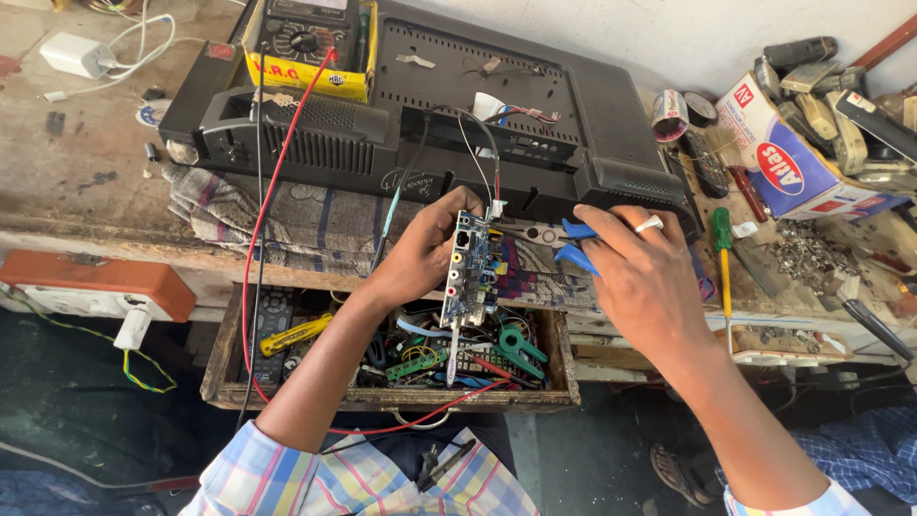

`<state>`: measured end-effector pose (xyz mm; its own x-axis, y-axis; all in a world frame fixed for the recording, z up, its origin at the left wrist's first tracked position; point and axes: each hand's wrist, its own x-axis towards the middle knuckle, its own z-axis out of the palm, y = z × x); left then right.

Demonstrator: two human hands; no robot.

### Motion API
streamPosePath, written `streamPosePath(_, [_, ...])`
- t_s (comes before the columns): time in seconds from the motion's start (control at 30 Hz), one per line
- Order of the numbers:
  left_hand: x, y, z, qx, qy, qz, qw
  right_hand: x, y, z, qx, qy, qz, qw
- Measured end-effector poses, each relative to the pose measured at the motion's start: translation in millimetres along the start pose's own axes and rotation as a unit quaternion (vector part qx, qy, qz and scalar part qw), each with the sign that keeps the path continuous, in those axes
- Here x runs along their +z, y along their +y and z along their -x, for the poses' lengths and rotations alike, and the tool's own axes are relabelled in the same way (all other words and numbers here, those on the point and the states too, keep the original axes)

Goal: The person probes a blue circuit board with multimeter test leads, checking components on the board. They use pliers to adjust or remove a part from the board, reposition the board on the workbench, and continue probing different points with the multimeter leads.

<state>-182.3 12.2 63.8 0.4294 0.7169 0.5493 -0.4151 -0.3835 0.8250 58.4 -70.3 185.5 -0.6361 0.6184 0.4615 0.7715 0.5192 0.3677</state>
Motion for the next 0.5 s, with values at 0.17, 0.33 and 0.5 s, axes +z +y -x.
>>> streamPosePath(0.17, [0.3,0.6,-0.3,-0.009,0.004,0.004,1.000,3.4,-2.0,4.1,0.007,-0.001,0.000,1.000])
streamPosePath(0.33, [0.7,0.4,0.3,-0.006,0.004,-0.006,1.000,4.0,-2.7,5.1,0.008,-0.005,0.001,1.000])
streamPosePath(0.5, [-0.8,-1.7,-0.1,-0.008,0.004,-0.002,1.000,2.2,-4.0,5.3,0.009,-0.006,0.051,0.999])
